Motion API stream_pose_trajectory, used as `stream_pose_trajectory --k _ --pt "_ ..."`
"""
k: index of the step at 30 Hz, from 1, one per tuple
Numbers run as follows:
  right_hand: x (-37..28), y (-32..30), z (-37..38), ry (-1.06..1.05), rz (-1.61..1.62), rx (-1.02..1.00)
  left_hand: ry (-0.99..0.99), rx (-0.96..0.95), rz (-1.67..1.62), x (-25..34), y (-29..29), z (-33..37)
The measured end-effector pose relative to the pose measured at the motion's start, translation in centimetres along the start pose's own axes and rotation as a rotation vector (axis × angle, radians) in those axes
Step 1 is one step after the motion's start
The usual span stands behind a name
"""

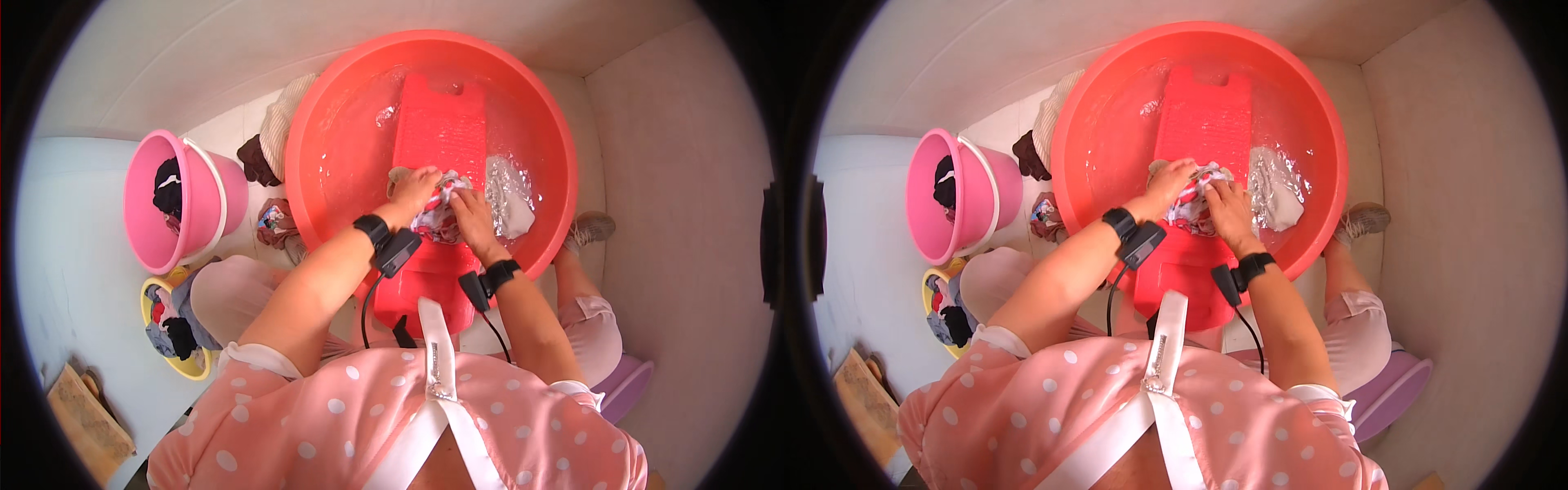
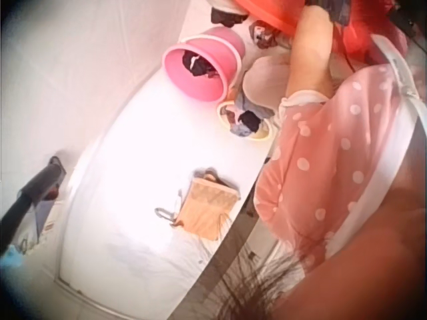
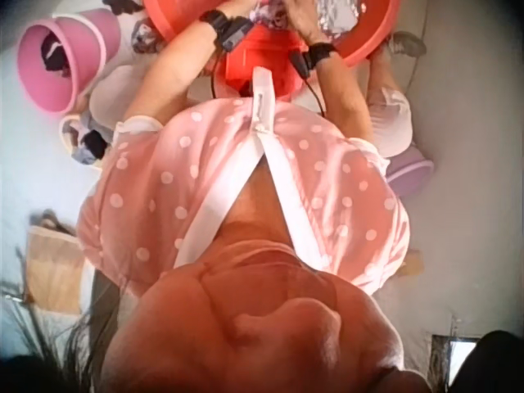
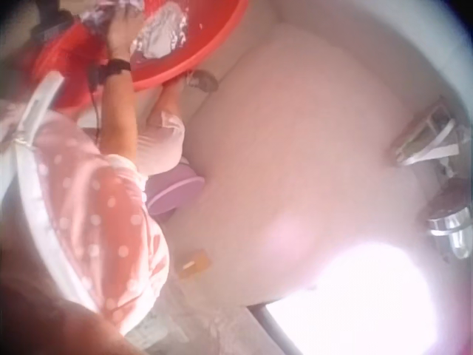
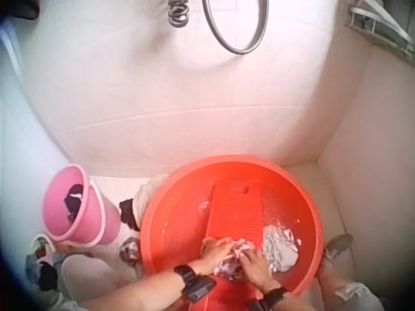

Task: Hand-washing various garments in a tub using a washboard.

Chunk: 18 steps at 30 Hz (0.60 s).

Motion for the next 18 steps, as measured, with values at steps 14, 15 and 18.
stream_pose_trajectory --k 14,15,18 --pt "-3.6 2.0 -2.0 -0.054 -0.005 -0.058 0.523 -0.101 0.971 0.6 2.7 -7.7" --pt "-2.7 2.9 -1.1 -0.012 -0.020 -0.112 0.501 -0.108 0.976 1.1 2.8 -6.0" --pt "-0.8 4.1 0.1 0.118 -0.042 -0.222 0.431 -0.141 1.087 2.0 3.2 -3.5"
Point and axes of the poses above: each hand's wrist, its own z-axis towards the middle knuckle, its own y-axis out of the palm, x = y × z, the point moved 10 cm from there along z, towards the middle knuckle, and after that the axes turned 9 degrees about -z, right-handed, at the moved point
